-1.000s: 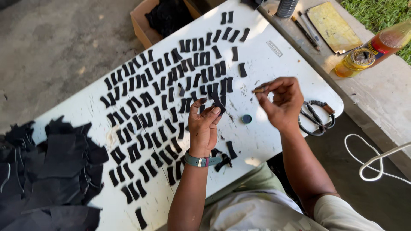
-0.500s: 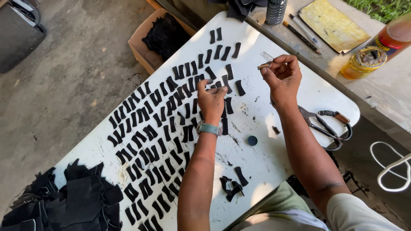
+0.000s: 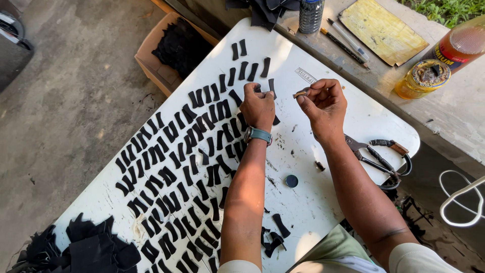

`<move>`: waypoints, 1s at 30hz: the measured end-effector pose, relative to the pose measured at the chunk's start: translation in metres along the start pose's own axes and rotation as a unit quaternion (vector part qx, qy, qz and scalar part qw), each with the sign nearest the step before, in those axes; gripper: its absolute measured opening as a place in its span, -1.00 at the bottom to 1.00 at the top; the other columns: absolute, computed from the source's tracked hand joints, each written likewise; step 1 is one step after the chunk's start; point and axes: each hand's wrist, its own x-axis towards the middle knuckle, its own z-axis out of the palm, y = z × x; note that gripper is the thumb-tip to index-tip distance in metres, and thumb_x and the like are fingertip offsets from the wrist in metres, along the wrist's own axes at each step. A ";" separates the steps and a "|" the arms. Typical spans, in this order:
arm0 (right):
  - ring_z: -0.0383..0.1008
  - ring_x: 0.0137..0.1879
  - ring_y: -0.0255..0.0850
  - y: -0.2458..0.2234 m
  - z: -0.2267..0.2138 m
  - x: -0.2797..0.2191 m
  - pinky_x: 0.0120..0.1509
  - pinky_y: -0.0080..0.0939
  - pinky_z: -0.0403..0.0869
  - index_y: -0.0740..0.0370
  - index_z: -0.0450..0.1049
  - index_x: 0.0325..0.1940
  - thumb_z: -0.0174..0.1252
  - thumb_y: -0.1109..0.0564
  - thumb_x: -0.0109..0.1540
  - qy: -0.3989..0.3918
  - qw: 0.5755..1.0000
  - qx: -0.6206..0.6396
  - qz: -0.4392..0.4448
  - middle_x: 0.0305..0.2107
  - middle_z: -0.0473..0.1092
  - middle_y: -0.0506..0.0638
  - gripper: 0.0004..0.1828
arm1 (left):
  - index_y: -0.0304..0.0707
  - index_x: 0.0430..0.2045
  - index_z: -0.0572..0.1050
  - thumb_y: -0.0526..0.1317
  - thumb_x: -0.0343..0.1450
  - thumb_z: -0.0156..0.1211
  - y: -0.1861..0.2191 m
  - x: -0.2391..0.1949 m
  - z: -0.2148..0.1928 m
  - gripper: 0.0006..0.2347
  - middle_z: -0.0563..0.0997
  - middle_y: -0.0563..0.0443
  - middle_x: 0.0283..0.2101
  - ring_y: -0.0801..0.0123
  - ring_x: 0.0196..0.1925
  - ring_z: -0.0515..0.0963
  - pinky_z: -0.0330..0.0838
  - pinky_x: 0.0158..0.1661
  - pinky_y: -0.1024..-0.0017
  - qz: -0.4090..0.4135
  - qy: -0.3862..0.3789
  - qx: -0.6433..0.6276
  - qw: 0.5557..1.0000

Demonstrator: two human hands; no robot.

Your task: The person repeatedly picks up small black rubber pieces from a white table and uses a small cylindrical tool to press or shape them. They place the treated pieces back on the table among many similar items. Scissors and a bottle are visible on the table but not used.

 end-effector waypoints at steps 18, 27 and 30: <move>0.52 -0.04 -0.38 0.004 0.004 0.000 0.12 -0.36 0.56 0.29 0.43 0.06 0.31 0.40 0.30 -0.008 0.997 -0.080 0.011 -0.21 0.44 -0.09 -0.71 | -0.26 -0.12 0.45 -0.30 0.31 0.36 -0.008 0.011 -0.001 -0.70 0.77 0.05 -0.36 0.25 -0.25 0.75 0.55 -0.01 0.27 0.000 -0.013 0.036 0.999; 0.51 -0.13 -0.35 0.001 -0.004 0.004 0.06 -0.29 0.58 0.33 0.48 0.10 0.18 0.30 0.38 -0.019 0.995 -0.025 0.096 -0.20 0.47 -0.05 -0.80 | -0.34 -0.08 0.58 -0.35 0.38 0.33 -0.033 0.003 -0.055 -0.76 0.72 -0.12 -0.16 0.23 -0.14 0.74 0.66 -0.17 0.35 0.114 0.010 -0.075 0.991; 0.51 -0.14 -0.33 -0.003 -0.003 0.000 0.07 -0.28 0.58 0.34 0.48 0.06 0.18 0.30 0.40 -0.036 0.993 0.020 0.114 -0.20 0.47 -0.06 -0.86 | -0.37 -0.21 0.61 -0.35 0.33 0.39 -0.041 -0.013 -0.088 -0.81 0.74 -0.10 -0.23 0.29 -0.20 0.77 0.66 -0.21 0.38 0.116 0.031 -0.111 0.987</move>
